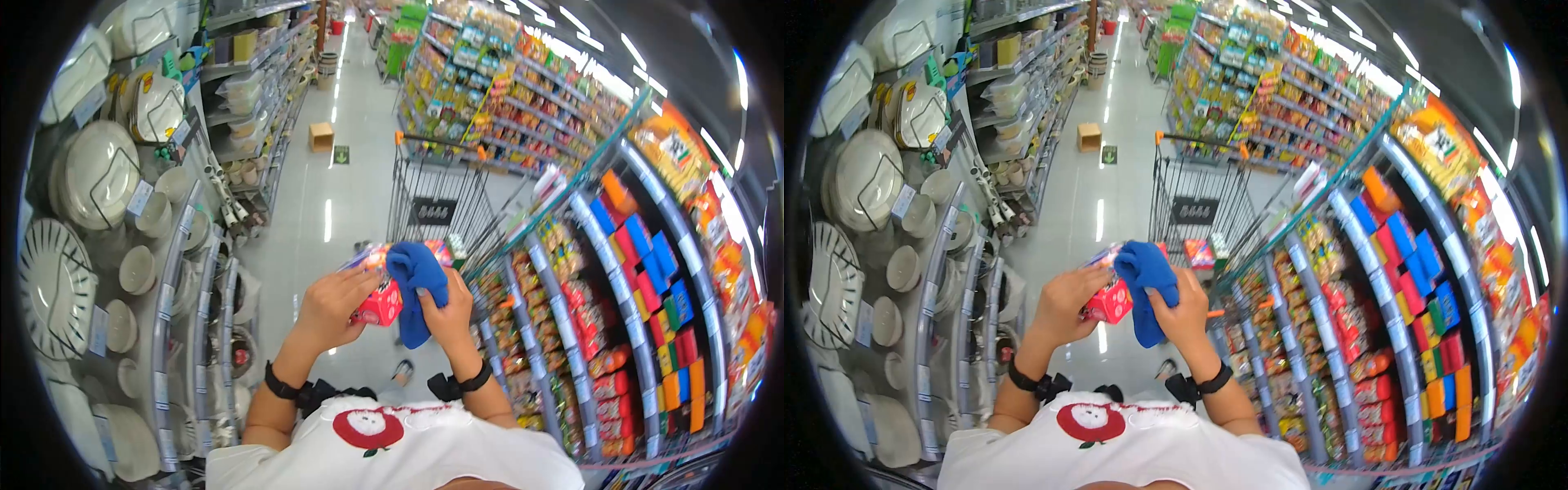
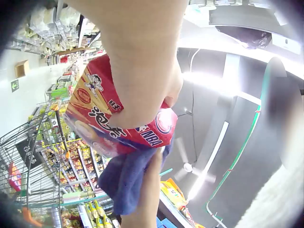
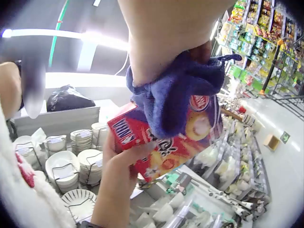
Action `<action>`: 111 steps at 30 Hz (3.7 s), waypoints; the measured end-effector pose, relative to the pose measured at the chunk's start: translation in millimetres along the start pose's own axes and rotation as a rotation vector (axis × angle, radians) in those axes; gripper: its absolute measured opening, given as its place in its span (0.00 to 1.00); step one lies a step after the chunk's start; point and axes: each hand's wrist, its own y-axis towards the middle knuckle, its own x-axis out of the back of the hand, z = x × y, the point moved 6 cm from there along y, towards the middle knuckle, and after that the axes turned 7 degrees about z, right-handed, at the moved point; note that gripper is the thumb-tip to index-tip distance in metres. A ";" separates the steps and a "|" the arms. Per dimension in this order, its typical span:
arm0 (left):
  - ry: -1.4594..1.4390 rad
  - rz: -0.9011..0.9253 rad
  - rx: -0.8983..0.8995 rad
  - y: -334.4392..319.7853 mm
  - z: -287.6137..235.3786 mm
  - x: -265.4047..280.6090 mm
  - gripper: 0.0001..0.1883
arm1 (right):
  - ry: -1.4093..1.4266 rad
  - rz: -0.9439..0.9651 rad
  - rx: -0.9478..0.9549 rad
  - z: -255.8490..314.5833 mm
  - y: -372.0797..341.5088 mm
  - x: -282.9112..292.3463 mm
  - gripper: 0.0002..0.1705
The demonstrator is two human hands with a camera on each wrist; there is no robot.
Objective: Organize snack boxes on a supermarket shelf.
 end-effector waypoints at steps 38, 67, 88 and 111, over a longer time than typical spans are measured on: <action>-1.937 -0.503 0.486 -127.1 82.4 20.4 0.34 | 0.876 0.388 -0.139 29.0 -19.1 -68.8 0.23; -0.494 0.157 0.684 -156.0 64.0 -81.8 0.52 | 1.555 0.554 -0.823 -19.5 -101.8 -157.1 0.38; -1.731 -0.264 0.938 -142.2 69.3 -121.1 0.45 | 0.313 0.440 -0.118 -55.6 -73.0 -155.6 0.41; -1.431 0.518 0.955 54.3 -20.1 -327.8 0.40 | 0.755 -0.118 -0.381 -275.0 -66.5 77.2 0.43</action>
